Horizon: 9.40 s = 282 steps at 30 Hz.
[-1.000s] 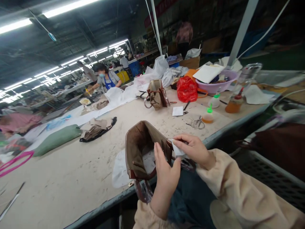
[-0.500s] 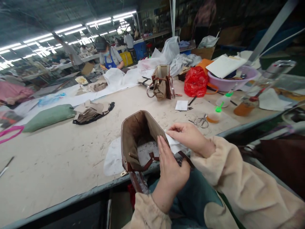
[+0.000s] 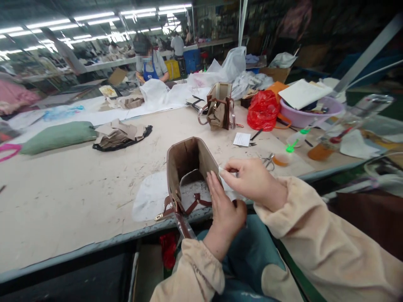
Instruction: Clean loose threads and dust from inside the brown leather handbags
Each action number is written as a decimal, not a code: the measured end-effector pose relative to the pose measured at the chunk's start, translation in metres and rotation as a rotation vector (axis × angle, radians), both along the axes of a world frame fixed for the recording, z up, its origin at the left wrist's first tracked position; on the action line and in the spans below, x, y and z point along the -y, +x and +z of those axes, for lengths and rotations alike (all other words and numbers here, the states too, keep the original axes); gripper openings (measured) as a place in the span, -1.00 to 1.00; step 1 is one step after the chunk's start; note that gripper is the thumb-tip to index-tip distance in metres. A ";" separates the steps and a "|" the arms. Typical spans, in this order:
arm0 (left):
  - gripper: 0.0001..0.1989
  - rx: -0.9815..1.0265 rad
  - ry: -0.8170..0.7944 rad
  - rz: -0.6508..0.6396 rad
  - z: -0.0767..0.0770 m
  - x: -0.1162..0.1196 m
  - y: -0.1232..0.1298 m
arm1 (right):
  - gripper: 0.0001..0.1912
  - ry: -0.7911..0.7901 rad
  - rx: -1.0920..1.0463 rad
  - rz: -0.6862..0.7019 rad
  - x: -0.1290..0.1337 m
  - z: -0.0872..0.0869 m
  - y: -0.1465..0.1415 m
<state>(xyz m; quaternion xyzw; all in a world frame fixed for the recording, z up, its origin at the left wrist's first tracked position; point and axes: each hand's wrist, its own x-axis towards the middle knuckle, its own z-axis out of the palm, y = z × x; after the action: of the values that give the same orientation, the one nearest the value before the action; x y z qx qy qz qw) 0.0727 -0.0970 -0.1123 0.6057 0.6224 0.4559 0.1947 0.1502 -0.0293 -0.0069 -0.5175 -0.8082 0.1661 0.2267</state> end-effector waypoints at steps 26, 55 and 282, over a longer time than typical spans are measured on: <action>-0.09 0.181 0.001 -0.051 0.004 0.000 -0.003 | -0.78 0.184 -0.002 -0.181 0.040 -0.018 -0.007; -0.12 0.143 -0.065 -0.070 0.007 -0.002 -0.010 | -0.81 0.234 -0.135 -0.045 0.040 -0.025 0.009; -0.85 -0.218 -0.032 0.423 0.029 -0.062 -0.169 | -0.81 0.515 0.328 0.767 -0.100 -0.001 -0.145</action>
<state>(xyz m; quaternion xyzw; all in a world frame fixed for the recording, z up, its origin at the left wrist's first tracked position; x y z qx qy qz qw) -0.0965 -0.0348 -0.0833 0.5045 0.7598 0.4086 0.0360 0.0047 0.0709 -0.0075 -0.1289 -0.9805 -0.0510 0.1394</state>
